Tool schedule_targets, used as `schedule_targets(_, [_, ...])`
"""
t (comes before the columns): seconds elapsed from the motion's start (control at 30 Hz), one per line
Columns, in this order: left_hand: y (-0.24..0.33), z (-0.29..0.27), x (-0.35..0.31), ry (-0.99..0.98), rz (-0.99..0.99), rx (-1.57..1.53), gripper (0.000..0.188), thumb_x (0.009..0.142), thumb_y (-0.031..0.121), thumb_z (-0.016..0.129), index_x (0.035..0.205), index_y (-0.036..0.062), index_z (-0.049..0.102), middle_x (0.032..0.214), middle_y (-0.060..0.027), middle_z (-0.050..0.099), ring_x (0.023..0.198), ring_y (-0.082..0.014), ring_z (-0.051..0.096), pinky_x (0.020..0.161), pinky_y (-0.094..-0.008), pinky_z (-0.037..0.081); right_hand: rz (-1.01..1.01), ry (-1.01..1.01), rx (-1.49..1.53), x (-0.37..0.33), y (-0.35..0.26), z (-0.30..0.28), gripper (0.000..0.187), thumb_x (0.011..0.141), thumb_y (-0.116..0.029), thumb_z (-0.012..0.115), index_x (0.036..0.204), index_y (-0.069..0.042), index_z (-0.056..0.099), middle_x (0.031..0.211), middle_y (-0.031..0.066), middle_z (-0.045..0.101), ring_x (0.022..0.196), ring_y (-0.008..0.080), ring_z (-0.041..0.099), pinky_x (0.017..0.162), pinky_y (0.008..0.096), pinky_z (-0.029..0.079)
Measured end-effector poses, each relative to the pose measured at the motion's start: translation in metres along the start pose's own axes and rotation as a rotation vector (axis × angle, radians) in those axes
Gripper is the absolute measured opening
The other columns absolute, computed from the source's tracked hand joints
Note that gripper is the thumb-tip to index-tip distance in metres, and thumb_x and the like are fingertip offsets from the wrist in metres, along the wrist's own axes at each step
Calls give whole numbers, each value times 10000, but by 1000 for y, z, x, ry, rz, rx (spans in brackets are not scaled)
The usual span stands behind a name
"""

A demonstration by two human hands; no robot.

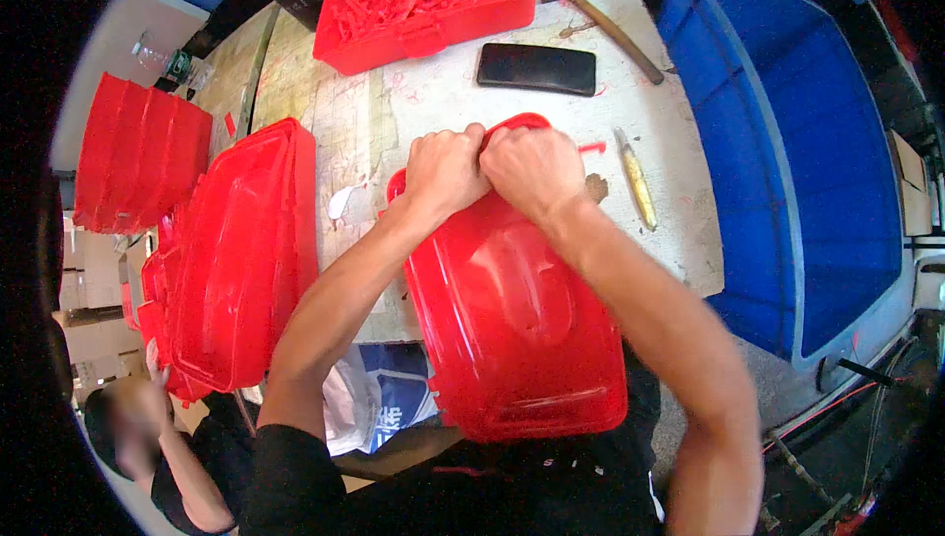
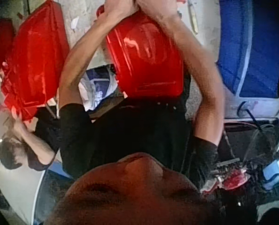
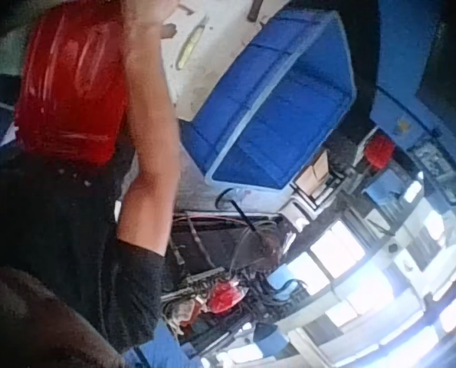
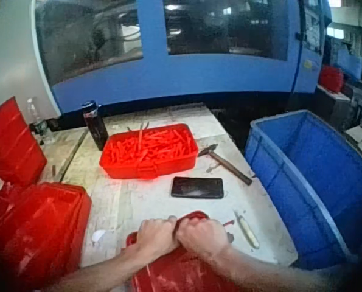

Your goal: The person repeatedly snaps red plastic latches onto red plastic containers, then flips and stacks them. A coworker across the table performs the same task. The person handles containers one at a time and places finished units into a growing stack.

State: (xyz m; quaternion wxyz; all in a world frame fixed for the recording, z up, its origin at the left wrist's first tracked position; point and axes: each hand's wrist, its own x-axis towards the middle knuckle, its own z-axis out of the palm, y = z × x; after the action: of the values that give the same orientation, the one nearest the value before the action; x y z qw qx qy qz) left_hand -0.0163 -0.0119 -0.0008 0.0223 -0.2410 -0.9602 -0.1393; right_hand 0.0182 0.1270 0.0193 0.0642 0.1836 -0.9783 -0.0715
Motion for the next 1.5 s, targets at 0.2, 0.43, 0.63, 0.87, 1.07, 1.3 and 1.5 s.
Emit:
schedule_targets(0.2, [8,1,1,-39,76,49,167,737,122,639,852,3,665,725,-232,680,684,-382,691,661,-491,545,241,9,144,-14,-5,7,124,864,-143,584,842,-75,685,753,105,723,646,226,730,547,353,586])
schedule_targets(0.43, [0,3,0,1,-37,8,296,769,307,673,898,42,642,725,-229,674,702,-419,678,658,-540,536,-95,36,-2,5,7,-6,121,862,-133,600,841,-83,708,778,78,735,677,204,733,549,336,581])
schedule_targets(0.63, [1,4,-3,28,21,31,248,789,273,654,875,41,642,711,-245,666,687,-424,677,660,-542,536,128,61,129,3,-3,2,128,859,-146,599,823,-67,693,760,104,732,682,207,738,558,349,585])
schedule_targets(0.87, [4,2,-5,28,16,50,243,780,234,662,882,16,632,693,-249,658,665,-430,666,651,-536,534,167,51,220,-11,-10,10,115,850,-146,602,830,-76,692,752,106,730,670,217,735,572,349,586])
schedule_targets(1.07, [0,-4,-11,-26,82,81,235,791,233,659,899,28,616,714,-251,665,690,-433,676,656,-536,541,96,15,242,-21,-6,14,116,881,-143,572,882,-62,655,800,129,724,688,267,733,582,394,579])
schedule_targets(1.3, [-6,-13,-17,-75,40,-51,313,829,198,656,1072,36,541,830,-239,690,759,-447,671,651,-549,516,2,234,205,-29,-4,4,246,845,-156,628,1057,-76,535,952,82,569,914,191,640,581,268,579])
schedule_targets(1.5, [-9,-13,-21,-102,19,-26,299,830,222,686,1028,31,569,836,-237,685,784,-445,667,670,-540,517,-20,213,182,-22,-1,10,195,829,-145,635,985,-93,530,909,72,592,851,196,686,572,287,580])
